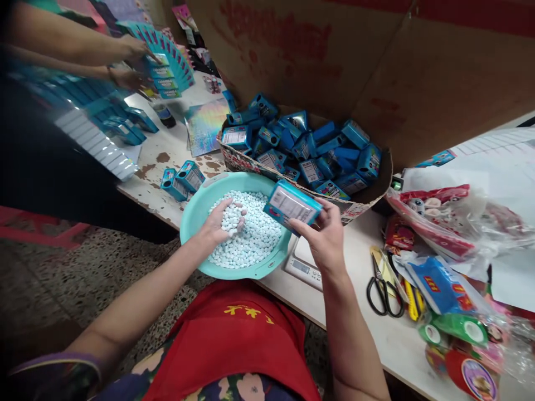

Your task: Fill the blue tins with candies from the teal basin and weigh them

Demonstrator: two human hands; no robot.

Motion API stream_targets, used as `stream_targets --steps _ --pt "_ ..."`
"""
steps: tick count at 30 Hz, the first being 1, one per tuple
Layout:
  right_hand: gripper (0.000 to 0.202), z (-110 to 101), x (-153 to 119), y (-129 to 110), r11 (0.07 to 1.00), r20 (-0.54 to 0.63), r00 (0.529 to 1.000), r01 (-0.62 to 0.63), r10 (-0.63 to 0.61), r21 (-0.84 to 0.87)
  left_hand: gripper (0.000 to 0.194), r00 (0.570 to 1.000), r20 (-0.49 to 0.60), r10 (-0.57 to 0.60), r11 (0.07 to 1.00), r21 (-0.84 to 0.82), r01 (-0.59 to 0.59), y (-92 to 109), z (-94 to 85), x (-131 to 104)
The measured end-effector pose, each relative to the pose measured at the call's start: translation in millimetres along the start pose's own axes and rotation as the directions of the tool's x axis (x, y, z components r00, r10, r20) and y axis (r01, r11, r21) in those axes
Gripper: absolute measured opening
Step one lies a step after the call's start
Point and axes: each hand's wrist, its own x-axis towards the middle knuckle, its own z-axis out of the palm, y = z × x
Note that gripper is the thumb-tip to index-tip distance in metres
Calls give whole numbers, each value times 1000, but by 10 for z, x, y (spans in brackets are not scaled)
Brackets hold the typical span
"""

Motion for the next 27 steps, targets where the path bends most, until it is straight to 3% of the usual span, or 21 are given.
stream_targets --steps 2,6,10,14,19,23,27 --pt "53 241 76 28 1000 44 999 13 -12 -21 16 999 36 23 1000 -21 -22 37 -29 -8" --pt "48 573 88 175 960 113 987 140 -115 -243 19 986 107 126 991 -48 -121 216 -5 -184" --pt "42 790 -31 308 878 299 945 252 -132 -407 21 956 156 247 969 -59 -241 331 204 -353" --pt "33 936 -111 326 819 438 884 368 -162 -440 23 903 149 404 914 -103 -393 257 400 -273" --pt "48 968 -133 297 841 405 900 340 -162 -420 26 834 115 540 841 -63 -537 80 451 -91" --pt "51 968 -132 309 863 377 912 315 -161 -394 27 773 159 614 783 7 -623 28 445 -67" --pt "55 986 -116 302 885 343 923 300 -176 -355 27 772 155 616 776 48 -629 37 440 -69"
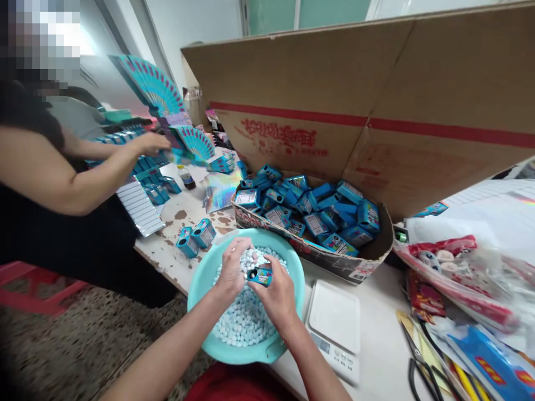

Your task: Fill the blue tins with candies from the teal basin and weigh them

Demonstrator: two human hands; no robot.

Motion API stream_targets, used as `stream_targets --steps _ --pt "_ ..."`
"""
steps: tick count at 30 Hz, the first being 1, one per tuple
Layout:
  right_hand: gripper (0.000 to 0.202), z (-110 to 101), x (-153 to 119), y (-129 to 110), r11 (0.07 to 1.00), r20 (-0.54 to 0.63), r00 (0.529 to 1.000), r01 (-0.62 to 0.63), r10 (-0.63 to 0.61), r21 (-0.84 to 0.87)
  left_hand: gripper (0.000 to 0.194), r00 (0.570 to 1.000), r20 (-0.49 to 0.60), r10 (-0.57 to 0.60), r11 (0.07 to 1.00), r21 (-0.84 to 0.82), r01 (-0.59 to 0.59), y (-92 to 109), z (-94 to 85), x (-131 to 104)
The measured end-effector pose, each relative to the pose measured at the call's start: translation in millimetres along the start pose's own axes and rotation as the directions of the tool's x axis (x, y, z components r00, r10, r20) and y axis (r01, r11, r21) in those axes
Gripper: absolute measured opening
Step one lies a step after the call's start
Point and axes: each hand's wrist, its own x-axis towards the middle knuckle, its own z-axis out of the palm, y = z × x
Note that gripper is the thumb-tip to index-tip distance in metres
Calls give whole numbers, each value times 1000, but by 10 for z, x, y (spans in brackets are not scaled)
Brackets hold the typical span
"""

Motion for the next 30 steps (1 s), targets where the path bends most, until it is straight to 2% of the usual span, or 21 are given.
stream_targets --steps 4,9,12,15,19,26,30 --pt "55 -11 6 -44 1000 -29 1000 -7 7 23 26 999 1 48 997 55 -48 42 3 -5" --pt "55 -37 9 -101 997 4 999 -51 51 63 36 999 -6 -44 998 51 45 119 33 -24" --pt "54 -52 -3 -112 995 -3 998 -57 57 80 29 998 47 -32 998 50 30 134 42 -41" --pt "56 -56 -36 -98 994 -18 997 -75 77 79 34 998 58 8 999 32 -10 119 33 -54" --pt "57 -33 -87 -65 991 -6 995 -94 95 98 41 996 87 -19 999 38 16 89 24 -58" --pt "61 -1 -101 -44 983 15 989 -148 147 107 42 996 81 23 998 53 -28 16 3 -14" --pt "57 -14 -105 -60 988 12 992 -127 126 89 41 996 85 29 998 58 -34 -38 -33 -31"
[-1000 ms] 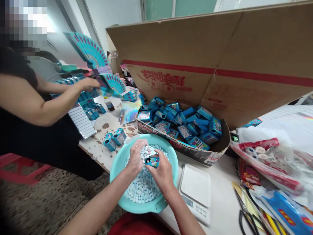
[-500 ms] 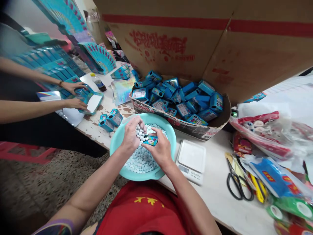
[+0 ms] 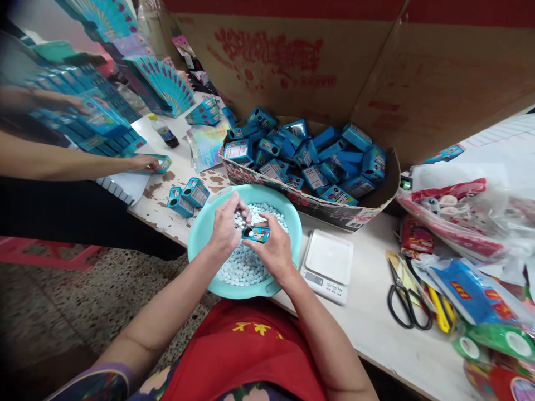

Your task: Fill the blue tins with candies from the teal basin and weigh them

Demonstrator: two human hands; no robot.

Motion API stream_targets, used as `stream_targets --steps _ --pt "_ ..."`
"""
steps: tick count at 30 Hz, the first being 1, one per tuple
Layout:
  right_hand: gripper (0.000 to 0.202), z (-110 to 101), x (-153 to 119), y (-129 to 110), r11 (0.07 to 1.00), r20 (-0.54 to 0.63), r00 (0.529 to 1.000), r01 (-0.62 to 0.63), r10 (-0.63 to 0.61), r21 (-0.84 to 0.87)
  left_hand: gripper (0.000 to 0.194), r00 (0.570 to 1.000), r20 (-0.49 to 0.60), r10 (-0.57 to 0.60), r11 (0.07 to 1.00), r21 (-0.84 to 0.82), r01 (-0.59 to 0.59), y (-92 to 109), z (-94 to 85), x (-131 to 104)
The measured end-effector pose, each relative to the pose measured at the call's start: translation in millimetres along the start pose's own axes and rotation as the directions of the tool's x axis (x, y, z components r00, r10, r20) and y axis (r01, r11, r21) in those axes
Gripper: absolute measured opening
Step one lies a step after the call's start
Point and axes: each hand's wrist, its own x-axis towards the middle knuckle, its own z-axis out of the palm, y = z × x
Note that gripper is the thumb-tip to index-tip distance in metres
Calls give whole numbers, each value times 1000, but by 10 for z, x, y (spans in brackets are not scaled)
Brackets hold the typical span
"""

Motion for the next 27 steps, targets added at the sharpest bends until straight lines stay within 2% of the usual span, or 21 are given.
stream_targets --steps 4,10,13,21,27 --pt "55 -5 8 -15 998 5 999 48 -48 -45 36 999 -12 44 999 22 -44 -22 4 -48" --pt "63 0 67 -49 989 22 998 67 -65 -130 35 999 23 25 999 47 -26 8 1 -56" --pt "63 0 79 -68 987 26 997 73 -70 -142 34 997 73 -2 998 60 -2 25 -21 -56" --pt "65 -14 79 -61 999 35 999 32 -31 -41 39 994 106 4 996 83 -13 53 -51 -92" --pt "59 13 83 -36 999 -16 999 37 -37 7 41 979 171 107 993 37 -115 98 -18 -120"
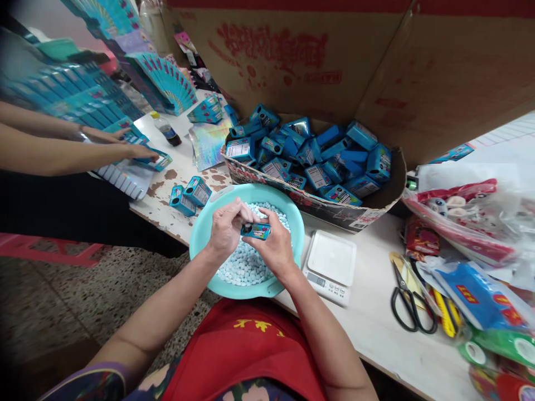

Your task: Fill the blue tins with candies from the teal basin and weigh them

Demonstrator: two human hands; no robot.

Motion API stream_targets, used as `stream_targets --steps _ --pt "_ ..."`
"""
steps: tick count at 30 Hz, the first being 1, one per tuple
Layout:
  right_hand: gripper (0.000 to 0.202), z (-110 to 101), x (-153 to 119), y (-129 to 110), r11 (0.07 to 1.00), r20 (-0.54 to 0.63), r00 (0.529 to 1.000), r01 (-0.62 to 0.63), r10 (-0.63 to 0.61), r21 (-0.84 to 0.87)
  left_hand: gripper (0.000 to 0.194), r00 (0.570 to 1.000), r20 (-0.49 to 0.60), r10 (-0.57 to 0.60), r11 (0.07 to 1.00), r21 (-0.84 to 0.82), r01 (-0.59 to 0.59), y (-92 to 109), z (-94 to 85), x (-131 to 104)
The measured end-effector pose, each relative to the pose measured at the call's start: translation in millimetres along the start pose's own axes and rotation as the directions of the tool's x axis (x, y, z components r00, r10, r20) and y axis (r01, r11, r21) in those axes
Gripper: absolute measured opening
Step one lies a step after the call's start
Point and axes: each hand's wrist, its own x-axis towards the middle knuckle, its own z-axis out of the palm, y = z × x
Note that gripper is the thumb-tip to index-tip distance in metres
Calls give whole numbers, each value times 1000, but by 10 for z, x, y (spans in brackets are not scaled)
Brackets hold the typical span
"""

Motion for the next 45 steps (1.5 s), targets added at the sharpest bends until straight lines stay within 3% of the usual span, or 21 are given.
stream_targets --steps 11,14,17,19,20,22,23,24,26,27,30,33,35,37,39,42,44,45 --pt "60 67 38 67 996 -23 999 -32 34 89 23 994 43 100 995 -16 -99 -1 -40 -23" --pt "59 15 11 58 991 -23 998 -48 52 125 23 996 0 93 996 -9 -93 35 -86 16" --pt "64 -136 -62 38 974 -67 993 -81 97 210 26 998 -57 33 986 168 -23 10 -276 54" --pt "69 -249 -114 34 967 -157 976 -110 148 229 26 999 -3 -50 886 461 46 -48 -444 -1" --pt "70 -295 -132 40 969 -208 963 -125 170 212 26 991 66 -112 782 621 47 -84 -518 -62" --pt "69 -347 -143 61 977 -248 950 -158 190 145 42 940 251 -233 572 817 -77 -160 -618 -227" --pt "68 -353 -137 71 977 -256 945 -180 203 111 52 840 417 -347 478 849 -224 -200 -639 -311" --pt "69 -350 -125 77 975 -265 938 -208 223 84 59 746 513 -425 382 848 -367 -240 -642 -383" --pt "73 -332 -96 66 963 -278 922 -266 270 54 64 616 562 -552 212 809 -549 -316 -613 -466" --pt "75 -326 -85 49 955 -278 914 -294 295 47 65 586 560 -586 146 784 -604 -350 -593 -473" --pt "78 -341 -80 -28 932 -261 897 -362 357 33 60 573 540 -617 19 738 -675 -443 -570 -382" --pt "78 -391 -115 -96 923 -283 882 -381 377 44 46 646 452 -615 -24 808 -589 -535 -638 -210" --pt "79 -424 -151 -120 924 -310 872 -378 378 62 33 735 363 -573 27 905 -425 -579 -707 -102" --pt "78 -448 -187 -127 923 -324 866 -377 382 82 21 828 253 -501 185 965 -183 -578 -755 -28" --pt "78 -457 -215 -121 922 -329 862 -373 386 106 15 875 152 -460 335 942 12 -518 -758 -1" --pt "78 -440 -233 -101 929 -337 866 -350 369 117 12 872 33 -488 550 788 278 -343 -680 -36" --pt "76 -414 -229 -84 940 -339 877 -327 341 100 23 836 -46 -547 762 386 520 -228 -609 -71" --pt "76 -400 -224 -74 945 -337 883 -317 327 87 30 808 -69 -585 796 139 589 -186 -578 -83"
